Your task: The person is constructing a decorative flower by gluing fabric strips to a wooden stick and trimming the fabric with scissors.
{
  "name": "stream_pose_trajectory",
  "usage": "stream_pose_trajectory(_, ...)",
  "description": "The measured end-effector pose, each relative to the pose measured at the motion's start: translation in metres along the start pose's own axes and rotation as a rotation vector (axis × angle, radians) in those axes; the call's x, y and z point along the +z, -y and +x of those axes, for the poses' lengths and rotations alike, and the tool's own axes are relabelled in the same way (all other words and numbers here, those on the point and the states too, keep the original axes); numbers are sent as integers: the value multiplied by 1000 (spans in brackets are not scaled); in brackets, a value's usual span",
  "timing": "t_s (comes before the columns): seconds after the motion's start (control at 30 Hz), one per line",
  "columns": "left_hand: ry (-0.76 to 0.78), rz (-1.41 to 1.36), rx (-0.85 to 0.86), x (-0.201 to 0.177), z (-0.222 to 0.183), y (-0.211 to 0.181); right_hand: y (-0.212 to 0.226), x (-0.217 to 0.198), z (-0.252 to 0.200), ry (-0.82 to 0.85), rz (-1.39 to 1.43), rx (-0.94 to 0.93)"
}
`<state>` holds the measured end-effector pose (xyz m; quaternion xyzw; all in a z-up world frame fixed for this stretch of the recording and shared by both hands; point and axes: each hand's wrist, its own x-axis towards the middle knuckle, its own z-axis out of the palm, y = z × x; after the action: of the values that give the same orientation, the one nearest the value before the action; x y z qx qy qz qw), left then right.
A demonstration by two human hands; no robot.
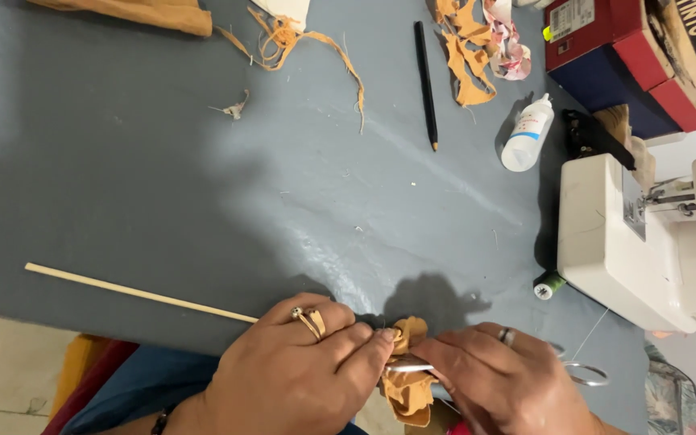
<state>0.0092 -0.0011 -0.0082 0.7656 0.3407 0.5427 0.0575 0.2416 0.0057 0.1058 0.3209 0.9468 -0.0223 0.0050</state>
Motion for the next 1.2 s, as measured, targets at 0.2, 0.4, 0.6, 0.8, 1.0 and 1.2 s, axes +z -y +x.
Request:
stream_pose_trajectory(0.2,35,-42,8,-3,0,0,4,-14,17,-140,-591,-423)
stream_pose_trajectory(0.4,-6,75,64,-5,2,2,5,-8,10,-39,-184,-139)
stream_pose_trajectory(0.6,64,-27,28,-2,-2,2,13,0,9,-94,-73,-29)
stream_pose_trajectory(0.8,113,-88,27,-13,-1,0,25,-32,10,-134,-607,-294)
stream_pose_trajectory(1.0,101,29,19,-19,7,-4,34,-36,-10,-104,-541,-68)
stream_pose_trajectory(1.2,120,221,8,-16,1,-5,23,-35,-5,-87,-586,-207)
